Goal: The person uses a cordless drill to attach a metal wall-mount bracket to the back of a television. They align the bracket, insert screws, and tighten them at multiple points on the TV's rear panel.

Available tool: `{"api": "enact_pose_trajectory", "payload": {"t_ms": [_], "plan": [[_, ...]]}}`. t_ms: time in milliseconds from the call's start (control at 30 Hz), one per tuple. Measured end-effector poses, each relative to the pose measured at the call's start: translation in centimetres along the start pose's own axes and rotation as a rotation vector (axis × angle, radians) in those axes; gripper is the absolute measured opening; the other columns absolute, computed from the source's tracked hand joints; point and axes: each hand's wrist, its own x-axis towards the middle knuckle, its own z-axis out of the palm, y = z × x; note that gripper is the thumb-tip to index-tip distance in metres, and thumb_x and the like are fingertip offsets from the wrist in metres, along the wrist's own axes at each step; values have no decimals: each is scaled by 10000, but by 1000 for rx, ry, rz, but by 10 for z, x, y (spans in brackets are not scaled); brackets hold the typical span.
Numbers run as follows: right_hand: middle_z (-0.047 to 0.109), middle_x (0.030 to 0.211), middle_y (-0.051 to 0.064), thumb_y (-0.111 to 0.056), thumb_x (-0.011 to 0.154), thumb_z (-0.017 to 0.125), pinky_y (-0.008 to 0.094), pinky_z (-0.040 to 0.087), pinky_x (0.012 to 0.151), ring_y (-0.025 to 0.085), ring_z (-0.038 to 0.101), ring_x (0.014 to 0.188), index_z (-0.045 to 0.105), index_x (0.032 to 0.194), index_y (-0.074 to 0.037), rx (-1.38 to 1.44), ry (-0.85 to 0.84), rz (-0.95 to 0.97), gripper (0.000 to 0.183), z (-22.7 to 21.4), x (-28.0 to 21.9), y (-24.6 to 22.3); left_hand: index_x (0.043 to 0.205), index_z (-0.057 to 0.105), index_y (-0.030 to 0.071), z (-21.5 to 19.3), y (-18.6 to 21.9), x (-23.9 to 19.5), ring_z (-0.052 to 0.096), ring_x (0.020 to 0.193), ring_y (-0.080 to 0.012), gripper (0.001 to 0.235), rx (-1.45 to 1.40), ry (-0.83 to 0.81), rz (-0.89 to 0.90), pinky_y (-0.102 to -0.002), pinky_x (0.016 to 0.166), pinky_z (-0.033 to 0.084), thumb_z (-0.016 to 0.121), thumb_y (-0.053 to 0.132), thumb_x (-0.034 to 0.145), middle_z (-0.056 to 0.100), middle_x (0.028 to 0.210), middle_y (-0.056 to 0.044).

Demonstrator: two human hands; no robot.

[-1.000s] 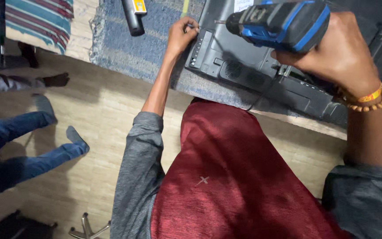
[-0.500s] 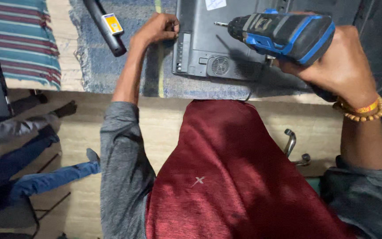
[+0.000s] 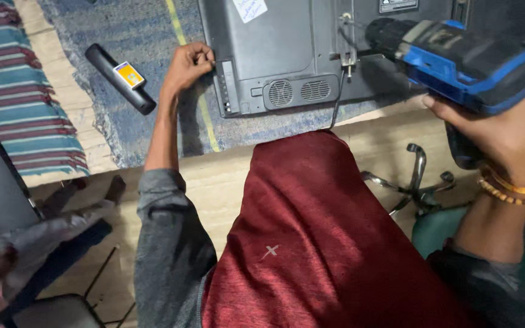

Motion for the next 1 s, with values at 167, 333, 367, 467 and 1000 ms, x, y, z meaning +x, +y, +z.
{"api": "enact_pose_trajectory", "payload": {"t_ms": [167,333,367,467,1000], "plan": [[717,1193,115,-133,916,865,356,557,914,211,692,1040,689,1259,9,37,-4,172,411,-2,-25,8,947,688,25,9,0,-9,479,623,-18,89,172,92,32,-207,549,394,689,31,858,571,724,83],[707,1158,68,-99,908,854,310,547,919,160,679,1023,673,1238,-1,162,35,177,389,1,-35,1,956,663,5,12,16,-12,479,639,-31,83,320,133,123,-238,562,390,714,48,906,551,701,31],[710,1138,62,-93,910,854,294,546,909,148,679,1003,675,1231,-2,197,40,187,379,2,-39,-2,965,665,3,11,19,-14,478,638,-35,86,342,125,124,-242,565,397,715,47,912,547,699,23],[711,1127,66,-69,888,871,292,542,947,136,674,993,672,1205,4,220,52,174,381,4,-42,-6,1026,677,16,19,27,-24,470,609,-78,100,387,162,120,-271,551,393,724,66,954,557,680,-14],[713,1154,51,-72,859,892,286,552,903,121,671,938,672,1251,-2,214,8,220,454,24,-45,-10,1131,690,75,23,35,-35,701,715,-371,169,785,172,300,-459,641,542,729,118,973,703,792,-189]]}}
